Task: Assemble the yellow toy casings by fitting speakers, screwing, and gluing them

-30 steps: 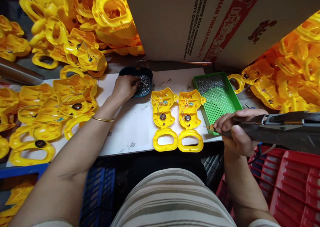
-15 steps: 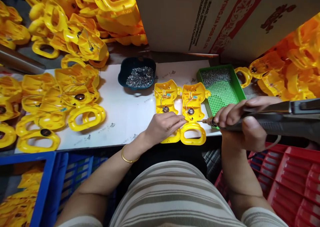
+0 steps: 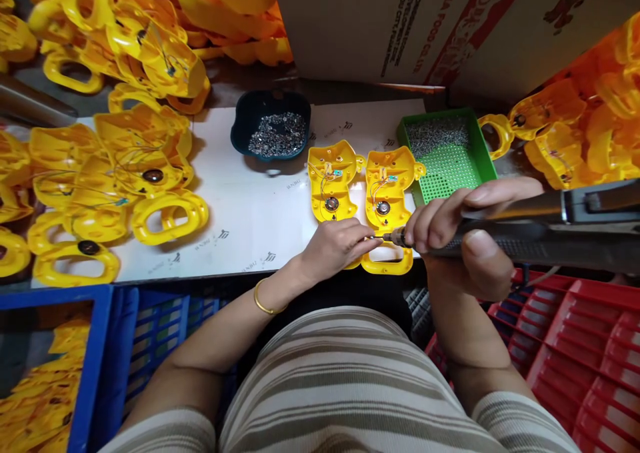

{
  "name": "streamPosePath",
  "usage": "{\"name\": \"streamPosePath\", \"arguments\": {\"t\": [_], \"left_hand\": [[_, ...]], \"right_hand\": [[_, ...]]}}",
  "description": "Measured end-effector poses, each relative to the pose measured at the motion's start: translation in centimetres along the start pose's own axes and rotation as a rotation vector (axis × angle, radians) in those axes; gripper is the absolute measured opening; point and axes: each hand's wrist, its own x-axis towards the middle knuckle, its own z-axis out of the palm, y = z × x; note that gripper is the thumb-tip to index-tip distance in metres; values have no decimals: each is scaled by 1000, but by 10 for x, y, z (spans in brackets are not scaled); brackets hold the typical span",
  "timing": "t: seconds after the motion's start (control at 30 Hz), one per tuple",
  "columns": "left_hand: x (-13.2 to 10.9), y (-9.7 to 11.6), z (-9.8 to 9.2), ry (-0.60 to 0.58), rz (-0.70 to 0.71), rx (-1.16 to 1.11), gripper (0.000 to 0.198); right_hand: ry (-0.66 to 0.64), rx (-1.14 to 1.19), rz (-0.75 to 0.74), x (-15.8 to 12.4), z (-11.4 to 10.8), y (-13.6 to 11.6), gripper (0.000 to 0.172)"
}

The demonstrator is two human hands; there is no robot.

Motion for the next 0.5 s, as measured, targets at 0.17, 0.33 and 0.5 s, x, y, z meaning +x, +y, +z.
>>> {"name": "streamPosePath", "arguments": {"t": [0.17, 0.33, 0.5], "left_hand": [[0, -1, 1, -16, -18, -31, 29], [2, -2, 2, -32, -13, -36, 32], [2, -1, 2, -62, -14, -26, 35]], "right_hand": [[-50, 20, -8, 2, 1, 1, 15], [1, 37, 26, 0, 0, 3, 18], [-7, -2, 56, -1, -1, 4, 19]]}}
